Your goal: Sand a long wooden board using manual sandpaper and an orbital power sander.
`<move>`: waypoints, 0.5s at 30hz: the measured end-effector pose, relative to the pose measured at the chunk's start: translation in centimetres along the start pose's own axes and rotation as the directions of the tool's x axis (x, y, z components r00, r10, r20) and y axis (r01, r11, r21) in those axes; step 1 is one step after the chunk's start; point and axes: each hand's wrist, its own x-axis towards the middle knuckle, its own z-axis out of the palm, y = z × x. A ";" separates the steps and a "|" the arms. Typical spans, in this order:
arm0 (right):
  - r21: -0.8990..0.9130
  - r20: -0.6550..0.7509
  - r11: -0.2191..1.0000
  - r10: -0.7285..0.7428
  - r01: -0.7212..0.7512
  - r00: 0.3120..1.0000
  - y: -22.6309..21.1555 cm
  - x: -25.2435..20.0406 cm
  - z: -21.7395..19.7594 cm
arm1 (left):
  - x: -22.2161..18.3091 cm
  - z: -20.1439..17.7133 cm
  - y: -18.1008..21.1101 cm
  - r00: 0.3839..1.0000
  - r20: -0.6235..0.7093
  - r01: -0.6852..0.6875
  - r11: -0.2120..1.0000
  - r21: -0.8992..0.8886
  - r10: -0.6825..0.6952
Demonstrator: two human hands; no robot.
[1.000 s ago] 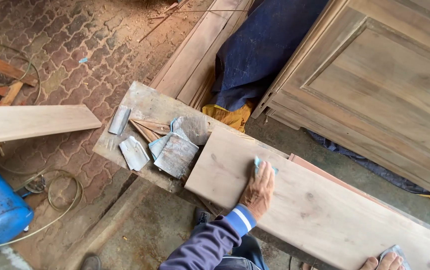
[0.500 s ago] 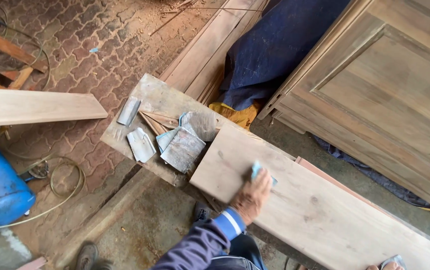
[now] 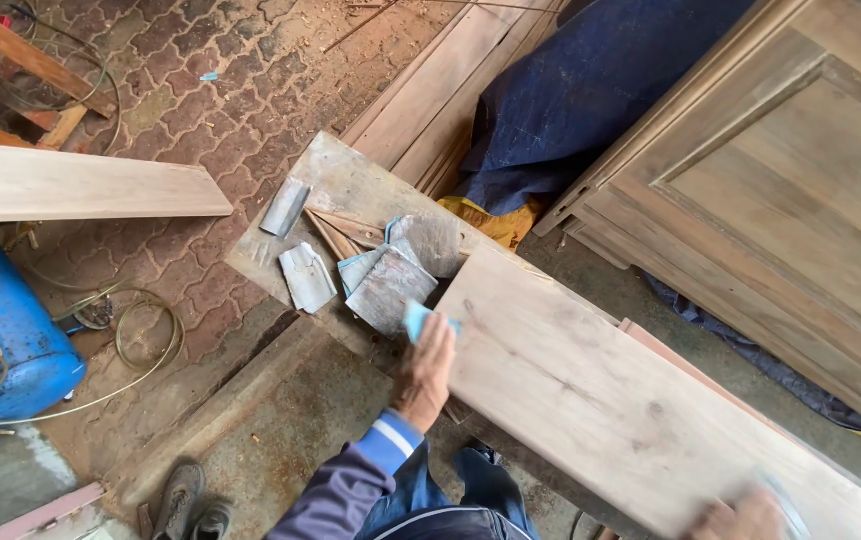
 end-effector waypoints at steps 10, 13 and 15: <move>0.395 0.319 0.888 -0.374 0.236 0.871 -31.9 25.0 11.2 | -0.7 -11.6 -3.3 0.834 -0.334 0.390 0.898 -0.204 -0.439; 0.289 0.536 0.893 -0.449 0.344 0.715 -29.6 24.2 7.3 | 0.2 -12.3 -3.0 0.826 -0.297 0.397 0.868 -0.298 -0.479; 0.189 0.695 0.886 -0.425 0.423 0.579 -25.1 19.2 6.8 | 0.8 -12.4 -3.1 0.811 -0.280 0.413 0.841 -0.349 -0.514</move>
